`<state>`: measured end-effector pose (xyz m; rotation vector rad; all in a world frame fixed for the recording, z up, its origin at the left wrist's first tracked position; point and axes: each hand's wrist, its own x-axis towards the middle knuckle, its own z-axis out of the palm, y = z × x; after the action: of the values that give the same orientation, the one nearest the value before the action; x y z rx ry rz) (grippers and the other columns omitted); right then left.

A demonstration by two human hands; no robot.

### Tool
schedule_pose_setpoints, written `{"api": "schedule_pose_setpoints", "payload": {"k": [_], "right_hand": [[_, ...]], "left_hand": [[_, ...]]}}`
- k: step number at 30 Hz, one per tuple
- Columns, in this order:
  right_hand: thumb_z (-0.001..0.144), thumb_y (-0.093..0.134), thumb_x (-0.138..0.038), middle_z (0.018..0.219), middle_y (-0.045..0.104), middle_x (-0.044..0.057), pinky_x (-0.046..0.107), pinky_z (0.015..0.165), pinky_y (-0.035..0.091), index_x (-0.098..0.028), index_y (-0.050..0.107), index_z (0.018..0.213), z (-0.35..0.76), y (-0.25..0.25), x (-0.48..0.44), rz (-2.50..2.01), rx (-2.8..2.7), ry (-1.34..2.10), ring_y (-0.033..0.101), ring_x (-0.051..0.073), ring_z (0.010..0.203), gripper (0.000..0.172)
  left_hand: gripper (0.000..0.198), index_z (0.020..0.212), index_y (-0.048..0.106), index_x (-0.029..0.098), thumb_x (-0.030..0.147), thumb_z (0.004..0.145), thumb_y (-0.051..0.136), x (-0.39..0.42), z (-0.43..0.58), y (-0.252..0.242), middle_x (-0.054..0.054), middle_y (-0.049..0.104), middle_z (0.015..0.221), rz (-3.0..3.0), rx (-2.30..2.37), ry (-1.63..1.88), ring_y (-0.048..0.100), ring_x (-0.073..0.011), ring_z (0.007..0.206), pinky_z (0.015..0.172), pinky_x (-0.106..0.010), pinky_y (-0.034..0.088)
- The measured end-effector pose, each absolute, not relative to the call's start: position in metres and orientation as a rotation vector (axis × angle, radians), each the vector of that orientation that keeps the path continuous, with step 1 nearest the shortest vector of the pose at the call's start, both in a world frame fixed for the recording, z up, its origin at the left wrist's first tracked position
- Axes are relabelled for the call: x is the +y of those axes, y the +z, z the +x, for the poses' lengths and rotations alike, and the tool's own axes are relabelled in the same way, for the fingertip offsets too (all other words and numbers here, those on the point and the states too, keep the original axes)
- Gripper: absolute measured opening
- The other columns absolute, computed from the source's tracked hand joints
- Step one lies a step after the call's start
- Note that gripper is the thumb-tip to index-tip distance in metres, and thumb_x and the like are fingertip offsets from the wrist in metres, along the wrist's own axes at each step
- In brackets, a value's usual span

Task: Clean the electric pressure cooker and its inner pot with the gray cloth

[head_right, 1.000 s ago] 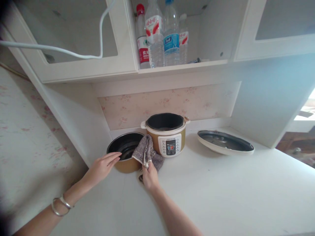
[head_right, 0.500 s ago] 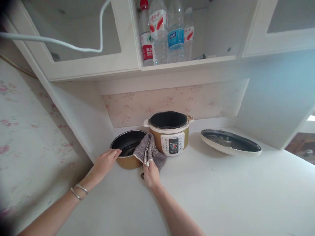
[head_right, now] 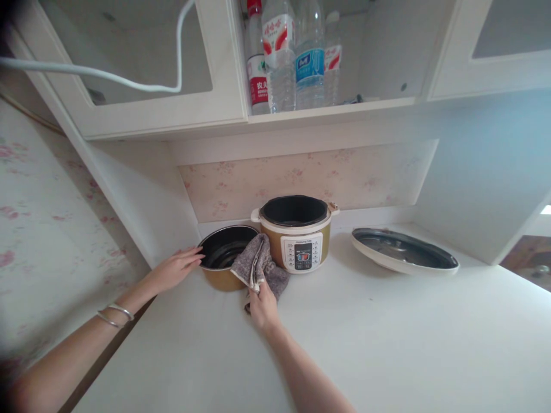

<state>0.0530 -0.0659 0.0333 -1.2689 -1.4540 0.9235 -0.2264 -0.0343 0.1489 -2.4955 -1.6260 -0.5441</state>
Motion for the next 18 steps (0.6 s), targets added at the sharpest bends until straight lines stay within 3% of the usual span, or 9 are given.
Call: {"api": "schedule_pose_setpoints", "payload": {"k": [6,10,12,15,18], "right_hand": [[0.088,0.043,-0.036,0.099,0.067,0.005,0.029,0.091,0.042,-0.023,0.061,0.105,0.052,0.032,-0.066,-1.256,-1.463,0.906,0.057,0.021,0.106,0.028],[0.089,0.042,-0.037,0.103,0.066,0.005,0.03,0.092,0.042,-0.022,0.06,0.106,0.051,0.033,-0.068,-1.253,-1.472,0.899,0.056,0.021,0.108,0.029],[0.089,0.041,-0.037,0.104,0.066,0.006,0.03,0.092,0.042,-0.021,0.06,0.107,0.051,0.033,-0.069,-1.242,-1.47,0.887,0.056,0.02,0.108,0.031],[0.089,0.04,-0.035,0.11,0.065,0.006,0.031,0.094,0.041,-0.022,0.059,0.113,0.051,0.035,-0.068,-1.216,-1.481,0.875,0.056,0.02,0.109,0.033],[0.089,0.041,-0.035,0.107,0.066,0.006,0.031,0.094,0.042,-0.022,0.06,0.114,0.053,0.036,-0.068,-1.233,-1.483,0.88,0.057,0.02,0.108,0.033]], "left_hand": [[0.039,0.103,0.069,0.027,0.045,0.094,0.036,-0.05,-0.208,0.136,-0.003,0.068,0.113,-2.354,-1.671,-0.623,0.066,-0.0205,0.1,0.087,-0.032,0.051],[0.038,0.095,0.07,0.028,0.044,0.095,0.036,-0.076,-0.164,0.142,-0.003,0.073,0.094,-2.274,-1.678,-0.569,0.07,-0.02,0.082,0.069,-0.027,0.052],[0.039,0.103,0.069,0.028,0.044,0.095,0.034,-0.08,-0.155,0.148,-0.003,0.073,0.098,-2.311,-1.653,-0.548,0.07,-0.0209,0.085,0.071,-0.029,0.053],[0.041,0.116,0.065,0.027,0.046,0.095,0.035,-0.073,-0.167,0.156,-0.003,0.066,0.118,-2.383,-1.608,-0.591,0.065,-0.0219,0.102,0.086,-0.034,0.052],[0.04,0.113,0.067,0.028,0.049,0.092,0.039,-0.059,-0.194,0.155,-0.002,0.059,0.128,-2.447,-1.606,-0.603,0.06,-0.0226,0.112,0.097,-0.037,0.048]]}}
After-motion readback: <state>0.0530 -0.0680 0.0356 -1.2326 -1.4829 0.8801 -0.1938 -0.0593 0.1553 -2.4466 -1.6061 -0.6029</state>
